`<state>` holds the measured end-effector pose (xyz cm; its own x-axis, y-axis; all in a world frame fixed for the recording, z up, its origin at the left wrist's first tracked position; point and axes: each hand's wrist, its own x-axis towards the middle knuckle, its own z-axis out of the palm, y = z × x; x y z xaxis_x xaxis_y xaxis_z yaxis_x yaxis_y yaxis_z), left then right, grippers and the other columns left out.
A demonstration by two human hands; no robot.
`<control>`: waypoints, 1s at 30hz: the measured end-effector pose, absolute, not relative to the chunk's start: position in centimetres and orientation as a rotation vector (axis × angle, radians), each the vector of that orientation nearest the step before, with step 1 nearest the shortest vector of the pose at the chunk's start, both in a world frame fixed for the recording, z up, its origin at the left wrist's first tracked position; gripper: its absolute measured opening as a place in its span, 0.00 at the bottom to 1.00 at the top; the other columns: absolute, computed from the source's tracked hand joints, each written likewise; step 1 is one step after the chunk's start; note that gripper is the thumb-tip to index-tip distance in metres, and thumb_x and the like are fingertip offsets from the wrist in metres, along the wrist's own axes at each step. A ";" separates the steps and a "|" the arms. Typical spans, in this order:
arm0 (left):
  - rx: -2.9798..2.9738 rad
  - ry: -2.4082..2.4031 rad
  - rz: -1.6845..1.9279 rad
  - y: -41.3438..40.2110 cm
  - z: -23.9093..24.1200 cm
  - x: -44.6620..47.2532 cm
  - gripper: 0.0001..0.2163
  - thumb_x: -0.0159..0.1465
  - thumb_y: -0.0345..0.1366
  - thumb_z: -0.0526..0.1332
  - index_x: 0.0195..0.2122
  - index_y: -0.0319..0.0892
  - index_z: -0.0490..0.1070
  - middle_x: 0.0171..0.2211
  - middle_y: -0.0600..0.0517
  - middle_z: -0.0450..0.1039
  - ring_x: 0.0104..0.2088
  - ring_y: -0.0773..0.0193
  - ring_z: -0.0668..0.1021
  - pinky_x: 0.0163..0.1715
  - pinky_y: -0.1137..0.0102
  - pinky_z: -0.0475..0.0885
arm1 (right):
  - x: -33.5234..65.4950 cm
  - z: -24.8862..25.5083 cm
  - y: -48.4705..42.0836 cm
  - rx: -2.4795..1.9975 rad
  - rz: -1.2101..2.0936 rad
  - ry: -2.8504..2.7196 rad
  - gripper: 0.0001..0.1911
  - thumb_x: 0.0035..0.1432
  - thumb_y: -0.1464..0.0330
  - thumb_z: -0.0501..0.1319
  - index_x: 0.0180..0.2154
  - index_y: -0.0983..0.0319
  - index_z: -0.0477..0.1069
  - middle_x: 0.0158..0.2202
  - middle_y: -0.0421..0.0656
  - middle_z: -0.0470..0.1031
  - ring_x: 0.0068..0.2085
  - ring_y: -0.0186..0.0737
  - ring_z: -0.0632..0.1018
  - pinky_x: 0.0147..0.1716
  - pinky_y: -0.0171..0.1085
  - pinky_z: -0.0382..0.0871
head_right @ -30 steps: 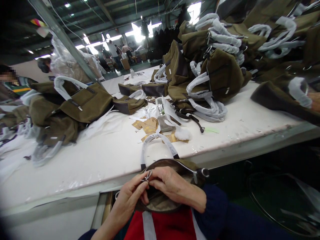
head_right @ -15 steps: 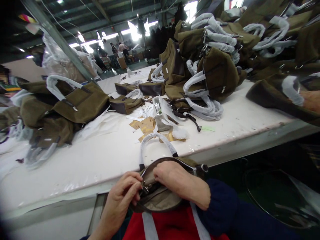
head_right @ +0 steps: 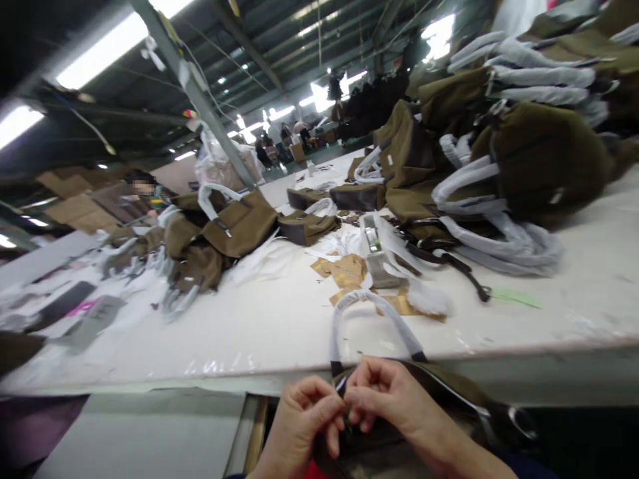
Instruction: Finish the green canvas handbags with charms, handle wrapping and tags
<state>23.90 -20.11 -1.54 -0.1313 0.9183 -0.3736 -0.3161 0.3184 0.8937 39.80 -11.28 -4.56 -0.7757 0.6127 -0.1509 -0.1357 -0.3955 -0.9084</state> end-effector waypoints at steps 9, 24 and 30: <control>0.733 1.249 1.244 -20.1 -1.4 23.5 0.15 0.59 0.46 0.68 0.32 0.35 0.77 0.22 0.52 0.75 0.16 0.74 0.73 0.18 0.80 0.63 | 39.5 -3.7 -10.6 -0.683 2.175 -1.385 0.16 0.57 0.58 0.68 0.35 0.64 0.70 0.29 0.41 0.77 0.28 0.32 0.76 0.30 0.31 0.70; 0.849 1.475 1.088 -19.7 -0.6 23.6 0.13 0.60 0.44 0.64 0.29 0.37 0.74 0.17 0.57 0.66 0.13 0.77 0.62 0.15 0.79 0.51 | 39.1 -2.7 -11.1 -0.781 2.113 -1.347 0.19 0.53 0.56 0.70 0.35 0.65 0.74 0.25 0.38 0.74 0.23 0.29 0.72 0.23 0.28 0.67; 0.827 1.485 1.099 -19.5 -0.5 23.8 0.13 0.60 0.43 0.64 0.26 0.37 0.72 0.17 0.58 0.64 0.14 0.77 0.59 0.15 0.79 0.50 | 39.1 -2.8 -11.1 -0.775 2.098 -1.384 0.19 0.54 0.55 0.70 0.34 0.65 0.73 0.24 0.37 0.73 0.23 0.30 0.72 0.23 0.30 0.67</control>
<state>23.78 -19.51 -0.49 -0.1977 0.9191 -0.3409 -0.0576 0.3363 0.9400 39.13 -11.13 -2.77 -0.7094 0.6807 -0.1827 -0.1002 -0.3540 -0.9299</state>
